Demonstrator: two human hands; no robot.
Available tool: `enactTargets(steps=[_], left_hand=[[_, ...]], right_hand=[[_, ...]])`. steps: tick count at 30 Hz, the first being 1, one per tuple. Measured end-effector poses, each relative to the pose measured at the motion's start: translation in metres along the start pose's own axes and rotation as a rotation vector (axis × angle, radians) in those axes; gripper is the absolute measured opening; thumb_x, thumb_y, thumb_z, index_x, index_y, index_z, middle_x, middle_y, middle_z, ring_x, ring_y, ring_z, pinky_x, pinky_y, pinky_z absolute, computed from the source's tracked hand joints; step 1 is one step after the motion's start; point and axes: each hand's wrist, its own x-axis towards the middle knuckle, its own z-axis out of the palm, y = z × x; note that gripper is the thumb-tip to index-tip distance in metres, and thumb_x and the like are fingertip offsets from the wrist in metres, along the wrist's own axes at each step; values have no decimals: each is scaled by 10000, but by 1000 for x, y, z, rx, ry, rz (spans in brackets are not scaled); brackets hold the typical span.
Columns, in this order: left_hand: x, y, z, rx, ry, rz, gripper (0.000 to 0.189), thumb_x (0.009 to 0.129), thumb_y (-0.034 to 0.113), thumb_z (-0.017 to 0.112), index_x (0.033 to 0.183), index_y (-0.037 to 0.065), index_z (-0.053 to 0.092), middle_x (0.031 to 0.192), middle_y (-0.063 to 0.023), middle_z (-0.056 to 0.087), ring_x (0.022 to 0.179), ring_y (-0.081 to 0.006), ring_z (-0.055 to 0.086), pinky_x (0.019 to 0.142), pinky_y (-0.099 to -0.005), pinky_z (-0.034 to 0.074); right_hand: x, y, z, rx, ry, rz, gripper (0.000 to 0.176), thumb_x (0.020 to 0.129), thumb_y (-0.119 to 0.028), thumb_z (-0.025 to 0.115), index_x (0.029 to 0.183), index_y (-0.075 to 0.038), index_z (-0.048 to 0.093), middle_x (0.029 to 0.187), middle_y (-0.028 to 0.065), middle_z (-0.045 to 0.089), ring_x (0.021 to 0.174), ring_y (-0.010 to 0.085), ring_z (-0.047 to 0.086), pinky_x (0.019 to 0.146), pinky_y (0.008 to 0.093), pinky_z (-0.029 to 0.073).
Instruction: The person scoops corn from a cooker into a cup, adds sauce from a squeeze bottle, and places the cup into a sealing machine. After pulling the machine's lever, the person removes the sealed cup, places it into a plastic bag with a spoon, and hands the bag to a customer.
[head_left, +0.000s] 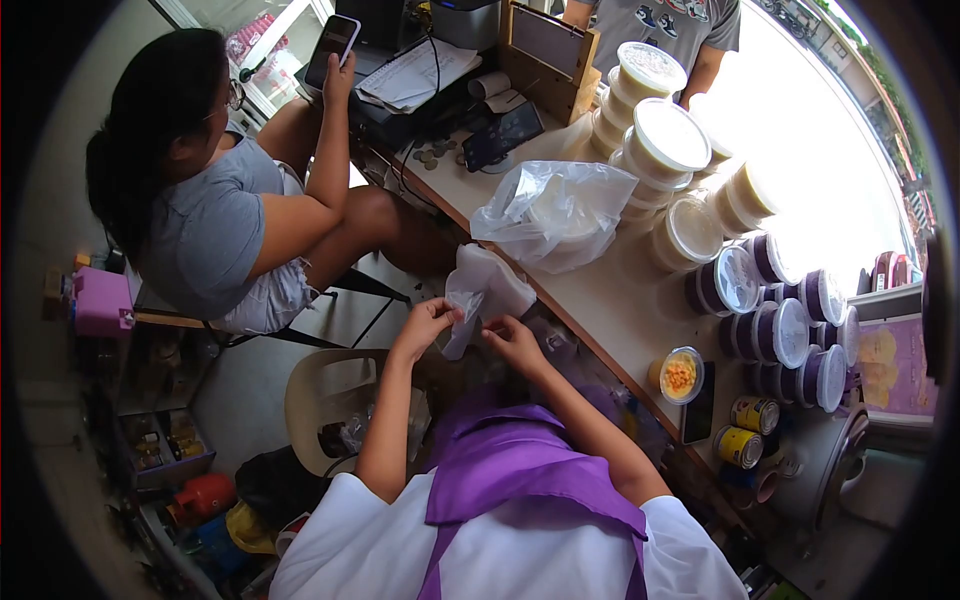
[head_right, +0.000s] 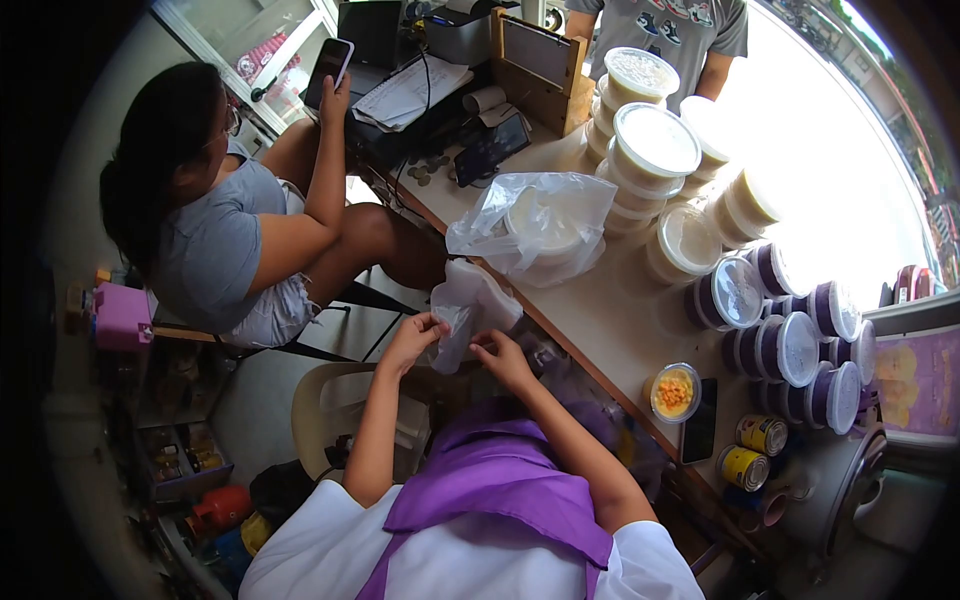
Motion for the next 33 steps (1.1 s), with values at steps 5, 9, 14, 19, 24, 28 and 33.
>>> enactTargets(steps=[5, 9, 14, 19, 24, 28, 33], left_hand=[[16, -21, 14, -13, 203, 161, 215, 981, 239, 581, 1003, 26, 608, 864, -20, 657, 802, -129, 595, 748, -289, 463], [24, 14, 32, 466, 638, 280, 201, 1010, 244, 525, 1008, 55, 592, 818, -101, 626, 718, -214, 591, 705, -316, 471], [55, 73, 24, 1013, 478, 932, 81, 929, 151, 572, 953, 77, 592, 817, -120, 615, 718, -296, 634, 610, -397, 492], [75, 120, 42, 1307, 150, 1252, 105, 818, 73, 628, 911, 119, 642, 757, -64, 581, 687, -242, 634, 585, -364, 509], [101, 161, 35, 1424, 114, 1295, 139, 853, 153, 625, 988, 132, 648, 805, -27, 601, 736, -219, 639, 593, -366, 507], [66, 196, 24, 1241, 135, 992, 125, 916, 165, 601, 1007, 94, 648, 797, -58, 626, 710, -239, 629, 608, -361, 489], [-15, 176, -5, 522, -219, 381, 151, 980, 159, 577, 1037, 40, 650, 748, -20, 600, 676, -83, 536, 641, -243, 436]], right_hand=[[9, -6, 14, -102, -2, -168, 279, 913, -211, 660, 1125, -34, 620, 1038, 111, 641, 953, 183, 621, 834, 319, 499], [11, 1, 4, -322, -99, -125, 244, 916, -189, 623, 1107, -37, 634, 1054, 122, 640, 946, 212, 626, 849, 326, 495], [-3, -11, -6, -263, -110, -41, 282, 900, -128, 562, 1160, -36, 624, 1100, 174, 630, 1009, 310, 603, 902, 385, 477], [26, 15, 5, -375, -36, -258, 501, 886, -106, 542, 1379, -55, 464, 1262, 241, 559, 1190, 359, 538, 1023, 406, 418], [52, 19, 6, -349, -5, -175, 548, 898, -124, 552, 1423, -66, 409, 1356, 240, 506, 1265, 342, 499, 1026, 408, 419], [23, -52, -18, -388, -455, 85, 589, 896, -200, 594, 1433, -68, 389, 1295, 258, 540, 1199, 312, 552, 991, 388, 451], [-31, -118, -16, -21, 144, -277, 662, 900, -377, 678, 1427, -73, 417, 1273, 185, 554, 1168, 257, 550, 959, 359, 464]])
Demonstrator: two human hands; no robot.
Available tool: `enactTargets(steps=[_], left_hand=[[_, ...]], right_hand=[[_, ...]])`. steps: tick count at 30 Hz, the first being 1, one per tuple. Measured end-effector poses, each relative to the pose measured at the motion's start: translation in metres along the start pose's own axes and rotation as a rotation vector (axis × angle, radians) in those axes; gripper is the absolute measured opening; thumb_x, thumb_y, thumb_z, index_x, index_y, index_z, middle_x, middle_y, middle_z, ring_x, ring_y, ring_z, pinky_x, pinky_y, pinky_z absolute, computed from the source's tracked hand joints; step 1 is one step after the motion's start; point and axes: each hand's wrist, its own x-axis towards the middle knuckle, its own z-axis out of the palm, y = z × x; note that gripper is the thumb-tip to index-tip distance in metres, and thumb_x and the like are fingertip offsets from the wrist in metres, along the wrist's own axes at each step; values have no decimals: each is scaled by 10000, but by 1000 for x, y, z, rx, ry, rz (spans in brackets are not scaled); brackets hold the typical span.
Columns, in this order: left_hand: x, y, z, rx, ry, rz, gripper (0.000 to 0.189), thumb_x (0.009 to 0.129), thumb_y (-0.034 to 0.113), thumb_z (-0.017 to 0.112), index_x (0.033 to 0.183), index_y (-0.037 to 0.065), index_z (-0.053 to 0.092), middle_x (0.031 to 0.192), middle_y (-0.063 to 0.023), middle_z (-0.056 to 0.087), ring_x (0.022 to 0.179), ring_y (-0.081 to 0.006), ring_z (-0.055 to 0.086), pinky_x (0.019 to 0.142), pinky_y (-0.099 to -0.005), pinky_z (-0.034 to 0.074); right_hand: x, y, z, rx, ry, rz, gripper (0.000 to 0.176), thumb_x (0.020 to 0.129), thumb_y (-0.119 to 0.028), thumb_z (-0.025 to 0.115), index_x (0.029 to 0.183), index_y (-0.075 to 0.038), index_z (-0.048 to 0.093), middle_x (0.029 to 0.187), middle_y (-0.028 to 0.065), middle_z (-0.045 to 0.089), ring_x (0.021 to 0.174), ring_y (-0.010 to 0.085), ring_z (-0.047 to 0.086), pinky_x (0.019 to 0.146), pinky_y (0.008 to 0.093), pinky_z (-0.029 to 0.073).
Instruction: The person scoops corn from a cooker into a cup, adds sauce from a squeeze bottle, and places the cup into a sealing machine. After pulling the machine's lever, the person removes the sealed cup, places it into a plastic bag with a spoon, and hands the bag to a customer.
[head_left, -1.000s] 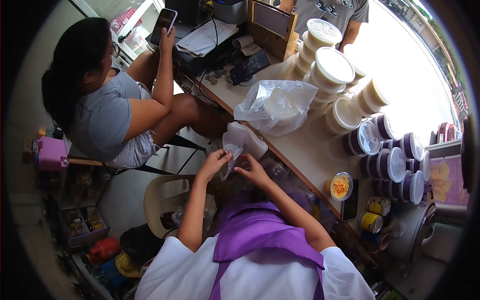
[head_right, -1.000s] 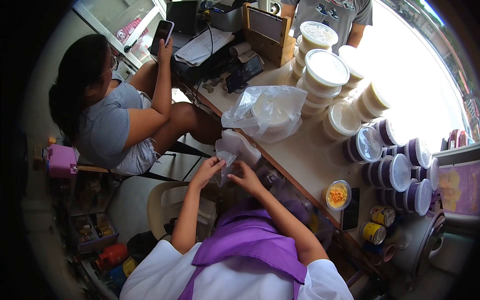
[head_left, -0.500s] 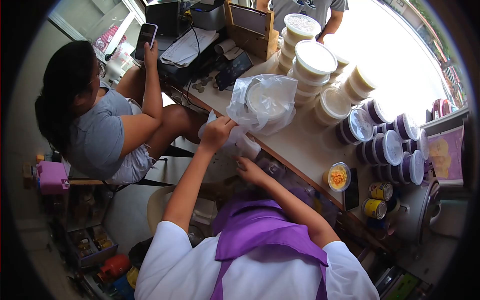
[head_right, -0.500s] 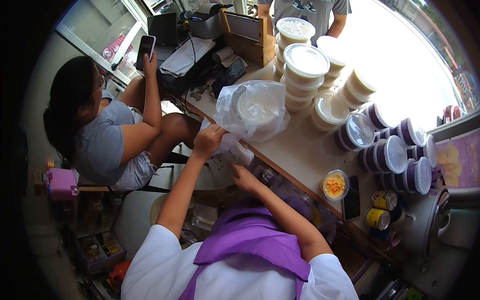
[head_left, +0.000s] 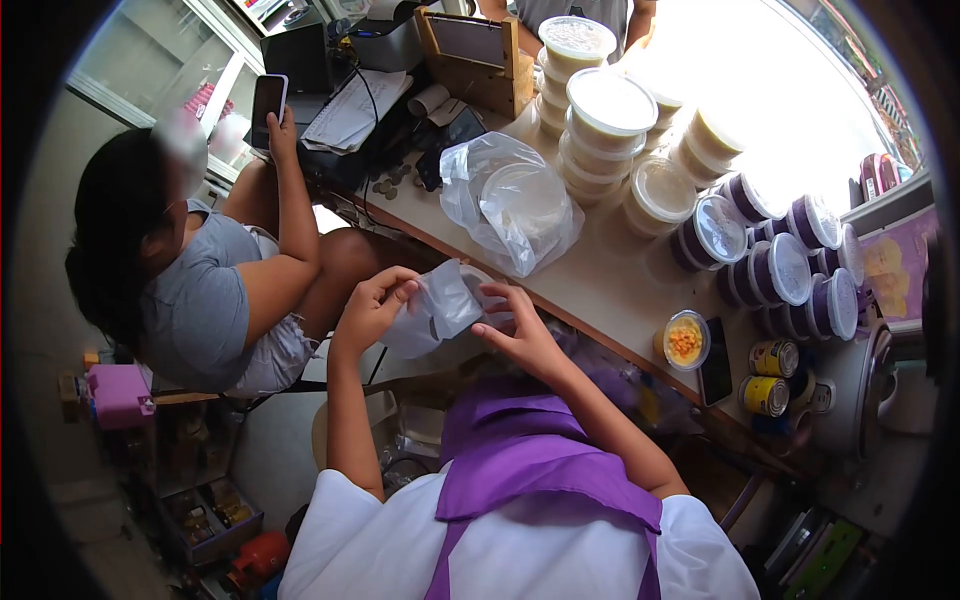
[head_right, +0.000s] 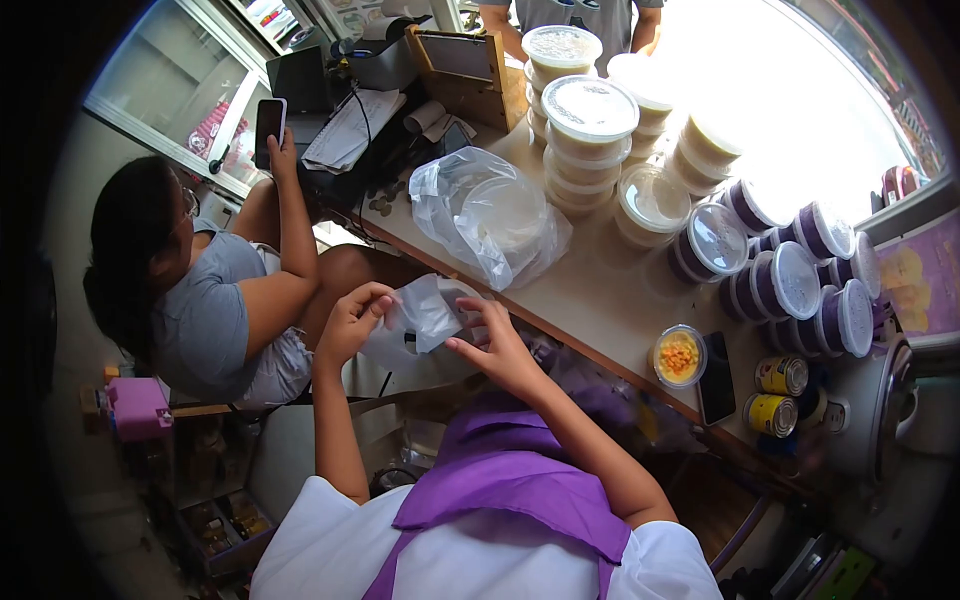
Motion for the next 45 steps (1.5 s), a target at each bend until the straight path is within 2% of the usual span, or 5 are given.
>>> enactTargets(steps=[9, 17, 33, 41, 45], left_hand=[[-43, -25, 30, -254, 6, -165, 169, 978, 163, 588, 1032, 12, 640, 748, 13, 588, 702, -74, 539, 669, -225, 439], [-66, -28, 103, 737, 608, 22, 171, 881, 205, 673, 984, 77, 626, 992, -89, 551, 974, -309, 507, 892, -434, 398], [-75, -16, 228, -1536, -279, -298, 205, 963, 85, 592, 1105, 83, 444, 948, -23, 557, 863, -92, 576, 775, -250, 495], [-55, 0, 236, 28, 182, -107, 293, 747, -25, 640, 1020, 40, 556, 886, -115, 530, 807, -185, 567, 728, -302, 466], [-37, 8, 229, -65, 12, -339, 150, 885, 50, 548, 1019, -3, 589, 994, -150, 606, 863, -270, 607, 803, -339, 480]], right_hand=[[6, 13, -10, 468, -409, 495, 265, 886, -270, 726, 994, -33, 679, 863, -11, 655, 830, 61, 575, 784, 217, 442], [-41, 32, -6, 371, -135, 430, 287, 850, -183, 770, 714, -94, 534, 737, -29, 592, 695, 42, 517, 653, 202, 412], [-137, 56, -80, 58, 119, 403, 204, 803, 79, 468, 946, -65, 448, 851, 65, 548, 759, 140, 527, 766, 295, 469], [-139, 12, -95, 1238, -23, 430, 361, 829, -49, 493, 1172, -128, 413, 708, 12, 417, 591, 128, 418, 721, 374, 457], [-136, -11, -92, 65, 0, 394, 666, 793, -13, 677, 1354, -118, 334, 704, -3, 393, 604, 86, 362, 571, 230, 322]])
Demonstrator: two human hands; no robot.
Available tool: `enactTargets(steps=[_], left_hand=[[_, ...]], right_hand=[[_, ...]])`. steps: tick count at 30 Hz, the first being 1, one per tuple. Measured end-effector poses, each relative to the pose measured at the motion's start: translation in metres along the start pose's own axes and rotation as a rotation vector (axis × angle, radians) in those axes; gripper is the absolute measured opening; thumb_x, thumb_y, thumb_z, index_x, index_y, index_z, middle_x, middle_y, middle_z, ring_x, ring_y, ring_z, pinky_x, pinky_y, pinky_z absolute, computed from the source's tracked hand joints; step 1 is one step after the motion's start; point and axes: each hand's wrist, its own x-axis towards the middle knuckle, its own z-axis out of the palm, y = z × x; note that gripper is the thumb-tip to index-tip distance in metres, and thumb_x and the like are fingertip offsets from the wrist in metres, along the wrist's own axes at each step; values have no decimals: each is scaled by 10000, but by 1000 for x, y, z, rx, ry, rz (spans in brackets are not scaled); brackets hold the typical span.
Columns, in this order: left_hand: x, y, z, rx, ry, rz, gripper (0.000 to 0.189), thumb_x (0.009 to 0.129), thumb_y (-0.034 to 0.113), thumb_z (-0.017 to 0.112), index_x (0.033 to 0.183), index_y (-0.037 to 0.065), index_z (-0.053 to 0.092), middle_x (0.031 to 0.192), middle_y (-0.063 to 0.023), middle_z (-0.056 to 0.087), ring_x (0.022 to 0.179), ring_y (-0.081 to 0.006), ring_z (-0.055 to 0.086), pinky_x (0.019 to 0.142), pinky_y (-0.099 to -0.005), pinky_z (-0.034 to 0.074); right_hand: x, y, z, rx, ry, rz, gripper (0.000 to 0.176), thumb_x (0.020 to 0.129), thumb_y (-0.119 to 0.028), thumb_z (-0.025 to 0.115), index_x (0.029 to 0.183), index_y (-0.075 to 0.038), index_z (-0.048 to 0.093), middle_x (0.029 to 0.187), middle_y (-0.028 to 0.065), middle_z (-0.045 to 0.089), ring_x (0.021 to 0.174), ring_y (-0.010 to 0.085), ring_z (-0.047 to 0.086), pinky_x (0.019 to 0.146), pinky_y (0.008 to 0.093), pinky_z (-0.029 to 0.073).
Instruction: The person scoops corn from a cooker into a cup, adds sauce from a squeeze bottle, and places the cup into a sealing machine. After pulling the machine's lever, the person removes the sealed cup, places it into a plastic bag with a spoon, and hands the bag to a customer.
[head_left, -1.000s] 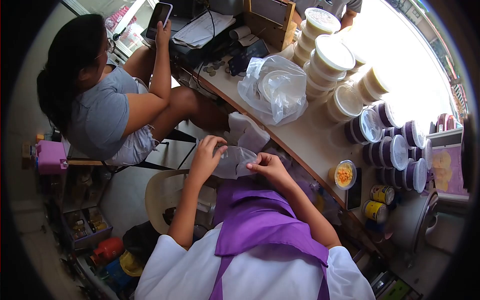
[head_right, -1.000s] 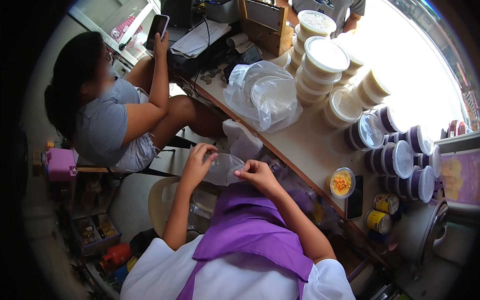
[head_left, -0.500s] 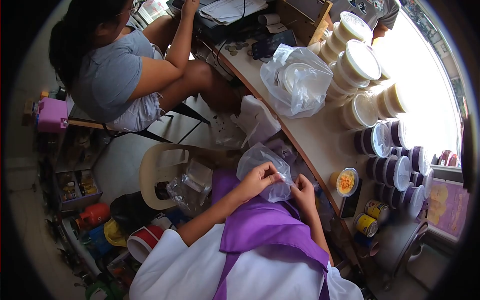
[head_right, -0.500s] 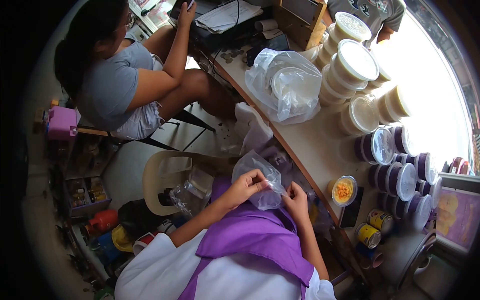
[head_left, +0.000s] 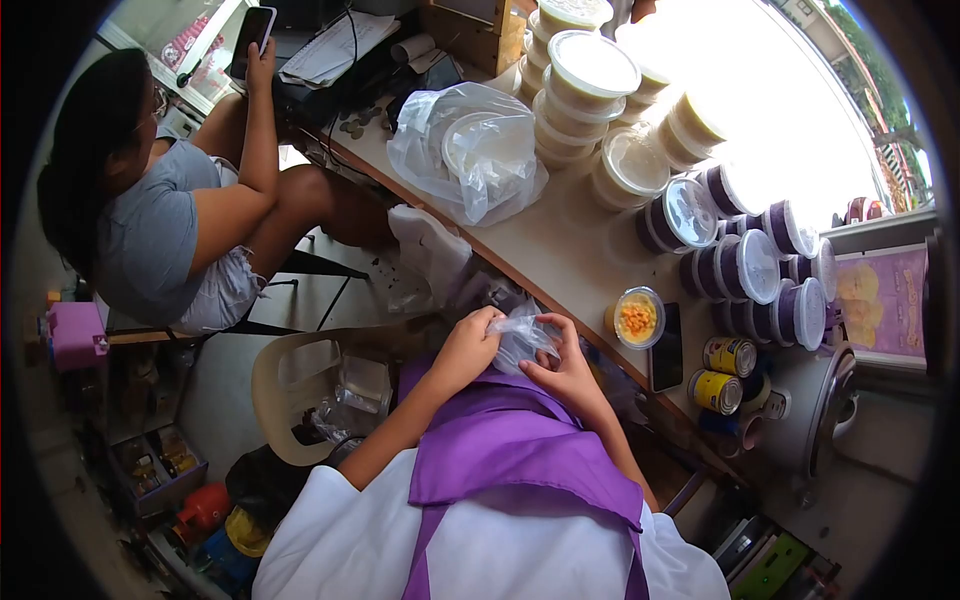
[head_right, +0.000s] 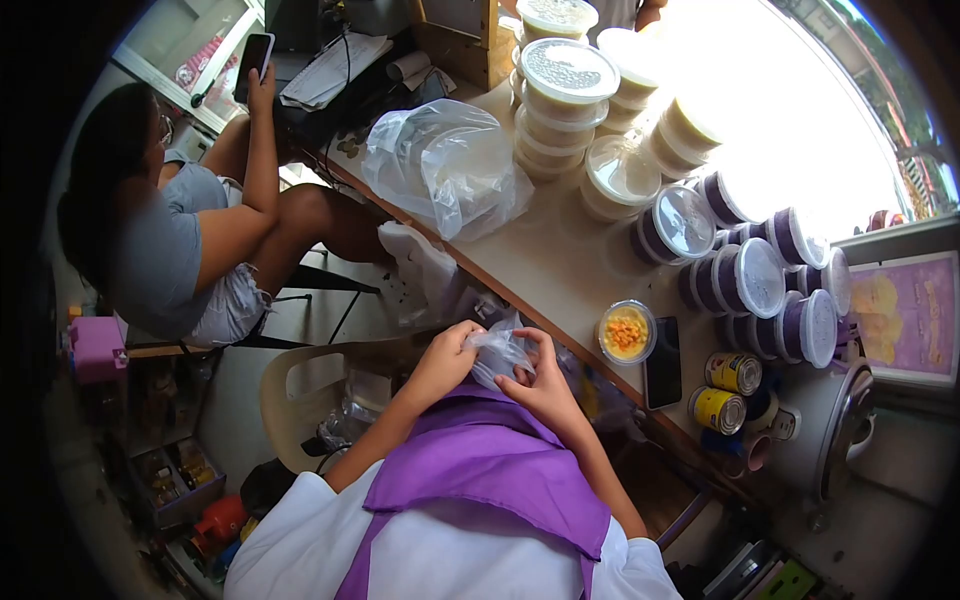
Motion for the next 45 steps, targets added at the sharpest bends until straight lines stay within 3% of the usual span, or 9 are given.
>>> enactTargets(steps=[8, 13, 18, 22, 27, 30, 35, 40, 45], left_hand=[[-9, 50, -11, -579, -770, 76, 731, 805, -7, 597, 1441, 59, 243, 924, -19, 560, 831, -83, 513, 788, -218, 400], [-1, 68, -7, -338, -617, 188, 792, 817, 67, 670, 1485, 68, 246, 773, 45, 437, 739, -70, 465, 715, -209, 373], [10, 62, 17, 161, 209, 303, 379, 737, -48, 606, 1105, 43, 590, 743, -33, 524, 701, -169, 534, 702, -320, 468], [44, 29, -2, -423, 53, 161, 466, 763, -86, 544, 1213, 34, 516, 938, -86, 624, 840, -165, 626, 776, -288, 503], [1, 59, -22, -1071, -781, 255, 549, 746, -102, 553, 1261, 67, 463, 1028, -32, 528, 898, -121, 534, 782, -227, 421], [11, 49, -23, -287, -529, 260, 342, 761, -66, 613, 1084, 44, 619, 1038, -42, 478, 907, -142, 505, 786, -232, 399], [48, 39, 15, 653, 396, 399, 228, 759, -74, 612, 974, -59, 687, 1119, -183, 479, 1068, -350, 524, 928, -400, 454], [65, 25, 17, 605, 147, 377, 365, 741, -40, 643, 1095, 36, 692, 1186, -202, 455, 1142, -365, 500, 978, -411, 436], [69, 35, 12, 338, 122, 313, 451, 743, -21, 648, 1154, 158, 696, 1162, -173, 460, 1091, -337, 519, 962, -392, 440]], right_hand=[[5, 18, -22, 30, 536, -284, 246, 876, 10, 548, 1118, -31, 524, 957, 74, 565, 843, 99, 543, 730, 226, 447], [1, -1, -39, 676, 322, -198, 378, 863, 70, 498, 1210, -70, 441, 1051, 89, 597, 985, 112, 603, 793, 223, 498], [-3, -26, -39, 930, -71, -166, 550, 802, 37, 569, 1301, -84, 372, 1095, 140, 595, 959, 165, 609, 865, 283, 473], [-9, -40, -34, 614, -324, -207, 606, 755, -33, 664, 1288, -98, 382, 1062, 116, 565, 850, 166, 569, 771, 238, 427], [35, -17, -38, -177, 454, -152, 586, 689, 94, 564, 1220, -97, 405, 1008, 116, 500, 746, 165, 501, 668, 292, 422], [59, -8, -46, -299, 643, -440, 535, 674, 136, 508, 1149, -109, 483, 1079, 120, 483, 861, 222, 530, 691, 318, 440], [40, -25, -36, -592, 36, -444, 401, 718, 92, 544, 990, -178, 662, 1347, 157, 451, 1122, 330, 551, 800, 386, 522], [57, -21, -37, -1136, 395, -59, 439, 766, 2, 555, 1141, -183, 685, 1391, 169, 457, 1130, 349, 539, 888, 419, 500], [19, -51, -84, -989, 151, -357, 544, 754, -191, 738, 1280, -206, 596, 1476, 180, 358, 1299, 396, 392, 1063, 498, 356]])
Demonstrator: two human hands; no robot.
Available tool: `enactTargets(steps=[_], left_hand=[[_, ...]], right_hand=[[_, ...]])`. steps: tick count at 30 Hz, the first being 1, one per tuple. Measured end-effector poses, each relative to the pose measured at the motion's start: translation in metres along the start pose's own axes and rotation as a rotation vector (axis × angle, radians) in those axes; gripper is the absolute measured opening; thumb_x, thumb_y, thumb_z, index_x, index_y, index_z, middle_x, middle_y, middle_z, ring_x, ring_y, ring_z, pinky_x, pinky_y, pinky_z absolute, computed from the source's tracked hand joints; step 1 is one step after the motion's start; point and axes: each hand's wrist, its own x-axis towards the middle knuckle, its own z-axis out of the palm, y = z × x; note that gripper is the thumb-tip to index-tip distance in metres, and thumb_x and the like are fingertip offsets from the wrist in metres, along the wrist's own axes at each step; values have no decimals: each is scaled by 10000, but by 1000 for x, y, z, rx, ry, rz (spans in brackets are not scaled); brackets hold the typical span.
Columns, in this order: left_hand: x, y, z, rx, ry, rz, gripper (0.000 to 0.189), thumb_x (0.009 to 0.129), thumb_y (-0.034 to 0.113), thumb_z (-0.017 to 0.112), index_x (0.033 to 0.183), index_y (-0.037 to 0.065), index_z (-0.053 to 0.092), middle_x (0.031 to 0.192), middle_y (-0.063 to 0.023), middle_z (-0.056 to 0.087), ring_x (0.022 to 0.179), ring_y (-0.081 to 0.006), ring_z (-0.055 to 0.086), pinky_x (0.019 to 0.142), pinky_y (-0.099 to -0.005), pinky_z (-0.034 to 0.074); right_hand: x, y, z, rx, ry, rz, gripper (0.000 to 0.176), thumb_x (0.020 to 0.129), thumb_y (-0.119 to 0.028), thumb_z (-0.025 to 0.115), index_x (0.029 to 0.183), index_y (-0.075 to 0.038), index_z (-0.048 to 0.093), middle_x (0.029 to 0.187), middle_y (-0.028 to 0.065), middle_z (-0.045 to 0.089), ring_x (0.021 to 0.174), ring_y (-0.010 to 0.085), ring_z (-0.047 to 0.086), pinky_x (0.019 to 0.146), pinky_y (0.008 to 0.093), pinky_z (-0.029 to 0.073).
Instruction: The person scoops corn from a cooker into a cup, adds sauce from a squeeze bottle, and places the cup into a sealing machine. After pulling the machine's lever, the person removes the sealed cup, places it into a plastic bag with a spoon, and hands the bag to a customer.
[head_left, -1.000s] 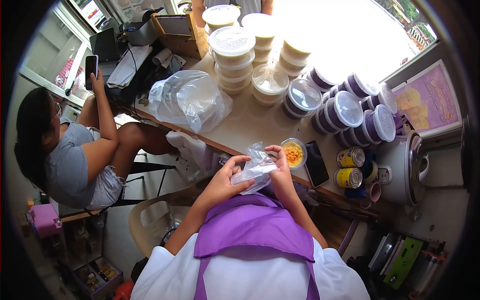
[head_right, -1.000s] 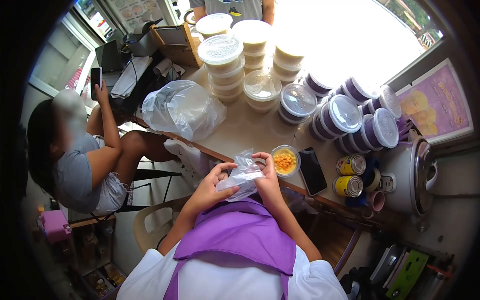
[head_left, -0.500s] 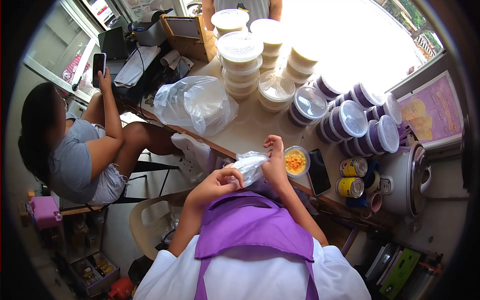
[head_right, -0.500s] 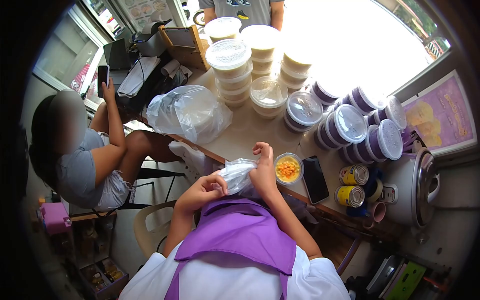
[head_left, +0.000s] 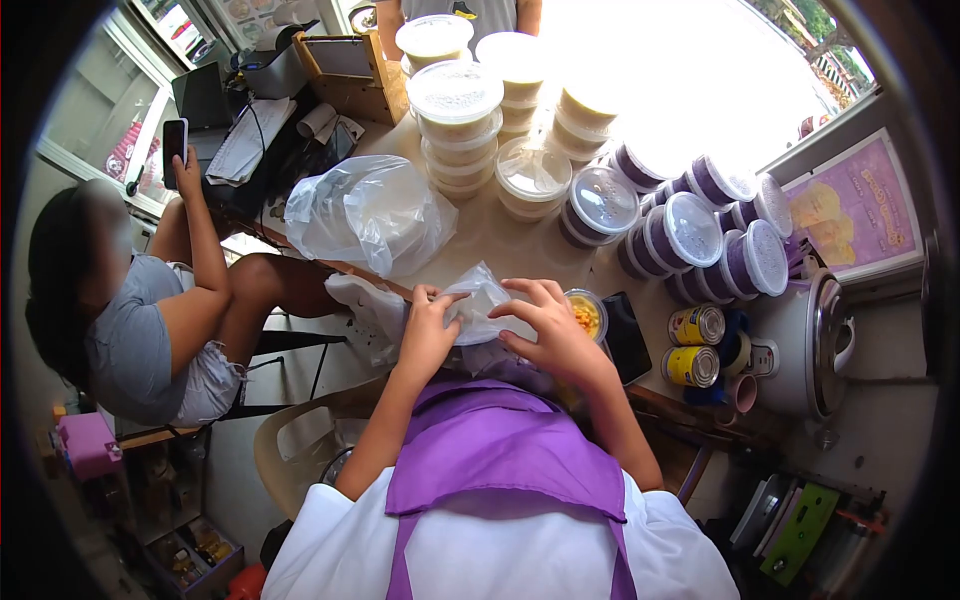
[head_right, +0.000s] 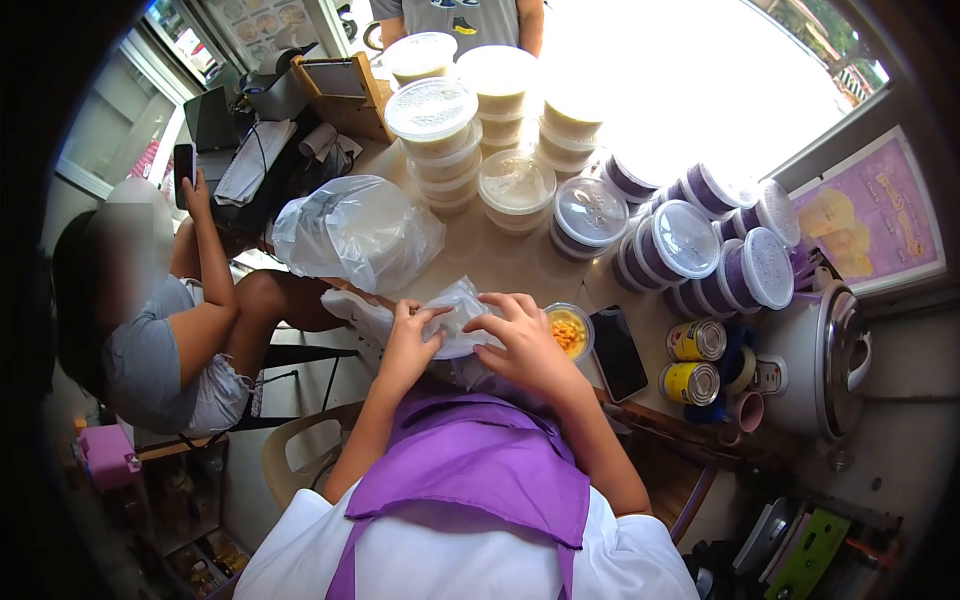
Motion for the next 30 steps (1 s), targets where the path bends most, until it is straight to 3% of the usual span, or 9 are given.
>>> enactTargets(steps=[2, 4, 5, 9, 13, 16, 20, 22, 30], left_hand=[[3, 4, -3, 36, -42, -34, 420, 777, 35, 628, 1186, 123, 663, 1171, -187, 452, 1116, -359, 516, 983, -408, 430], [6, 2, 3, 113, -59, 2, 431, 785, 72, 618, 1214, 97, 637, 1186, -203, 437, 1130, -381, 508, 1002, -411, 419], [7, 2, 7, 134, -82, 10, 446, 782, 91, 617, 1228, 81, 620, 1199, -212, 423, 1131, -394, 504, 1011, -413, 414], [13, 6, 15, 133, -176, 34, 523, 765, 133, 610, 1277, 34, 561, 1246, -240, 371, 1150, -435, 484, 1033, -414, 401], [17, 6, 20, 59, -255, 33, 576, 747, 145, 617, 1304, 24, 531, 1257, -243, 354, 1171, -445, 468, 1033, -416, 404], [18, 5, 30, 17, -301, 18, 576, 754, 155, 653, 1301, 26, 531, 1277, -249, 350, 1166, -435, 482, 1030, -416, 414], [21, 5, 37, -167, -413, 125, 594, 757, 153, 701, 1295, -3, 504, 1278, -232, 474, 1119, -368, 538, 992, -410, 464], [29, -22, 53, -561, -496, 81, 580, 771, 165, 725, 1283, 1, 508, 1286, -216, 505, 1080, -312, 571, 953, -387, 498], [14, -27, 48, -529, -286, -293, 383, 864, 9, 578, 1244, -28, 595, 1116, -151, 514, 871, -202, 632, 719, -298, 589]], right_hand=[[-22, -12, -33, -215, 132, 62, 718, 719, -283, 798, 1376, -237, 512, 1507, 186, 315, 1357, 408, 334, 1091, 526, 324], [-33, 4, -31, -266, -37, 342, 925, 669, -369, 833, 1467, -277, 374, 1522, 190, 294, 1415, 413, 240, 1120, 570, 267], [-37, 18, -21, -355, -78, 360, 959, 637, -315, 830, 1469, -270, 357, 1491, 198, 330, 1370, 424, 309, 1113, 531, 321], [-31, 27, -16, -227, -79, 404, 885, 631, -180, 747, 1441, -232, 393, 1378, 189, 412, 1233, 401, 451, 987, 459, 478], [-36, 7, -44, 9, 139, 423, 850, 644, -182, 763, 1423, -183, 421, 1363, 187, 415, 1235, 379, 459, 1009, 449, 444], [-30, -19, -60, 310, 322, 209, 901, 642, -186, 795, 1447, -179, 391, 1346, 176, 417, 1242, 367, 454, 1053, 431, 399], [-5, -28, -20, 782, 293, 267, 949, 657, -242, 851, 1462, -159, 355, 1305, 177, 397, 1223, 321, 451, 1052, 419, 386], [7, -8, 20, 717, 356, 277, 935, 649, -247, 858, 1447, -171, 375, 1296, 180, 396, 1212, 335, 451, 1044, 427, 393], [-1, 6, 58, 334, 351, 307, 858, 627, -221, 867, 1381, -173, 461, 1294, 192, 393, 1230, 372, 433, 1032, 453, 411]])
